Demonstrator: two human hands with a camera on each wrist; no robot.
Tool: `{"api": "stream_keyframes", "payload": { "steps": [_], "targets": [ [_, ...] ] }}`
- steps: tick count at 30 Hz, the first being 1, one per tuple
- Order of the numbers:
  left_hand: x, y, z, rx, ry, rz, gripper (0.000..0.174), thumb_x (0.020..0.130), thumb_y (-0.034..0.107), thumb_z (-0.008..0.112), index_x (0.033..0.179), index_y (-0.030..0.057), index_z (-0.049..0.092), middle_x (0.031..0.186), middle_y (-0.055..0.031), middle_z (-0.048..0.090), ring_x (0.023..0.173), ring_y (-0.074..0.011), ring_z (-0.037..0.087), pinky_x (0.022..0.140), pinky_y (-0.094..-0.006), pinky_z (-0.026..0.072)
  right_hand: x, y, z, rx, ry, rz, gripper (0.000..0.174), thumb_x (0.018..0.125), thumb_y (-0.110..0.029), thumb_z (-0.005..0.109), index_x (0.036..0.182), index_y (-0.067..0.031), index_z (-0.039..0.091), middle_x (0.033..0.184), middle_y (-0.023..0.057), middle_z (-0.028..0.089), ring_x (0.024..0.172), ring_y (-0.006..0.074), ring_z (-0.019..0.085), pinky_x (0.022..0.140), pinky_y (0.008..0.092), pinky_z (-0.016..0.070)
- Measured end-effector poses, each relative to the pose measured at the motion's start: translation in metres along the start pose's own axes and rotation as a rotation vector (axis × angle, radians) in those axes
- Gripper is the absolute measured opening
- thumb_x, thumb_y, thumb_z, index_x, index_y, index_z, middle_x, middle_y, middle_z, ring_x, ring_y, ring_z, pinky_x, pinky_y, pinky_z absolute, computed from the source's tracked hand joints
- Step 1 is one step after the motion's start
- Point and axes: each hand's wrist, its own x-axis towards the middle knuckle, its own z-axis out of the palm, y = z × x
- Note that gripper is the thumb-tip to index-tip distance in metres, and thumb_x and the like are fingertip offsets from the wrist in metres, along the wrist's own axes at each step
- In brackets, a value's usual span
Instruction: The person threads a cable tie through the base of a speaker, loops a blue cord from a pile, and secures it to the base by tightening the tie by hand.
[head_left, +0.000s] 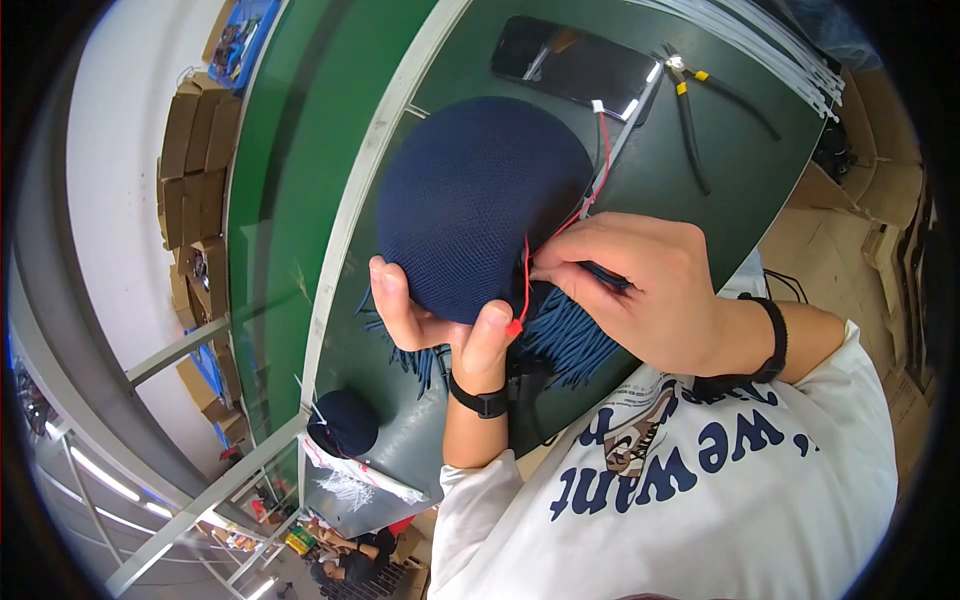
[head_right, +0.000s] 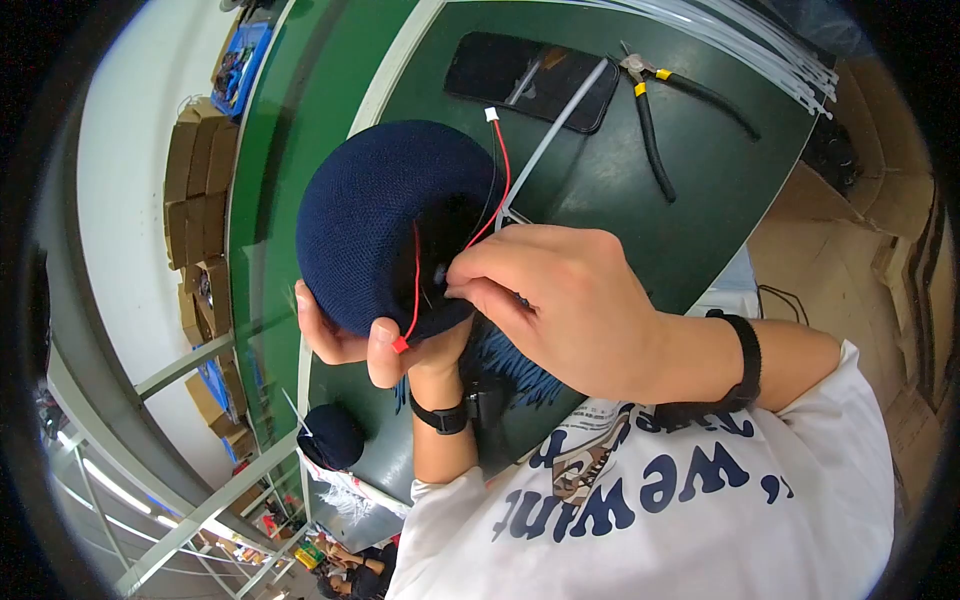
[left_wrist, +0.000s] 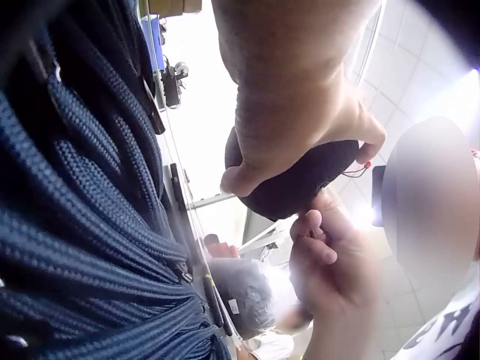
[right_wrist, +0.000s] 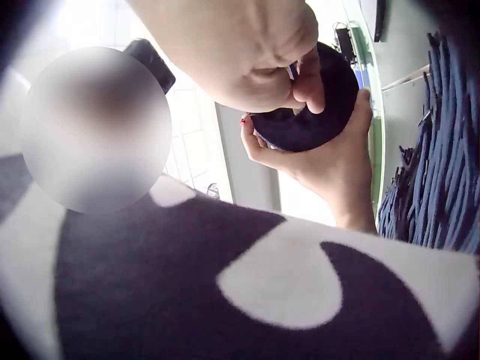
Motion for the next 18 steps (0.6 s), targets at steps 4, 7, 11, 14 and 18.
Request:
{"api": "stream_keyframes", "payload": {
  "steps": [4, 7, 11, 14, 18],
  "targets": [
    [0.01, 0.003, 0.004, 0.082, -0.005, 0.086, 0.086, 0.079, 0.033, 0.098, 0.139, 0.032, 0.036, 0.161, -0.0293, 0.032, 0.143, -0.0486, 0.047, 0.118, -0.0613, 0.0431, -0.002, 0.002, 0.005, -0.021, -0.005, -0.046, 0.016, 0.09, 0.005, 0.075, 0.104, -0.0003, 0.078, 0.096, 0.0148, 0.078, 0.08, 0.029, 0.077, 0.072, 0.0343, 0.061],
    [0.016, 0.004, 0.004, 0.138, -0.006, 0.123, 0.084, 0.08, 0.034, 0.097, 0.139, 0.0311, 0.037, 0.161, -0.0298, 0.032, 0.143, -0.0487, 0.047, 0.119, -0.0616, 0.0422, -0.006, 0.0, 0.01, -0.05, -0.022, -0.106, 0.02, 0.091, 0.007, 0.072, 0.11, 0.0009, 0.076, 0.102, 0.0167, 0.078, 0.081, 0.0298, 0.077, 0.072, 0.0342, 0.0615],
    [0.019, 0.009, 0.003, 0.045, -0.023, 0.069, 0.082, 0.079, 0.008, 0.094, 0.135, 0.0403, 0.044, 0.164, -0.0263, 0.027, 0.146, -0.0503, 0.044, 0.118, -0.0565, 0.0464, -0.009, -0.007, 0.011, 0.029, -0.084, -0.039, 0.029, 0.094, 0.006, 0.07, 0.122, 0.0017, 0.073, 0.11, 0.0166, 0.078, 0.081, 0.0246, 0.076, 0.071, 0.0312, 0.0609],
    [0.025, 0.011, 0.005, 0.081, -0.013, 0.027, 0.088, 0.077, 0.007, 0.097, 0.137, 0.0401, 0.042, 0.164, -0.0277, 0.026, 0.144, -0.0512, 0.045, 0.116, -0.0556, 0.0496, 0.0, -0.01, 0.004, 0.136, -0.192, 0.068, 0.036, 0.094, 0.004, 0.071, 0.13, 0.0019, 0.071, 0.115, 0.0158, 0.078, 0.081, 0.0183, 0.075, 0.068, 0.028, 0.0594],
    [0.041, -0.004, 0.002, 0.072, -0.046, 0.003, 0.118, 0.059, 0.029, 0.107, 0.15, 0.0214, 0.032, 0.16, -0.0288, 0.032, 0.146, -0.048, 0.043, 0.12, -0.0561, 0.0447, 0.014, -0.013, -0.011, 0.198, -0.182, 0.08, 0.042, 0.095, 0.004, 0.071, 0.137, 0.0026, 0.068, 0.122, 0.0147, 0.076, 0.083, 0.0124, 0.073, 0.067, 0.024, 0.0571]
  ]
}}
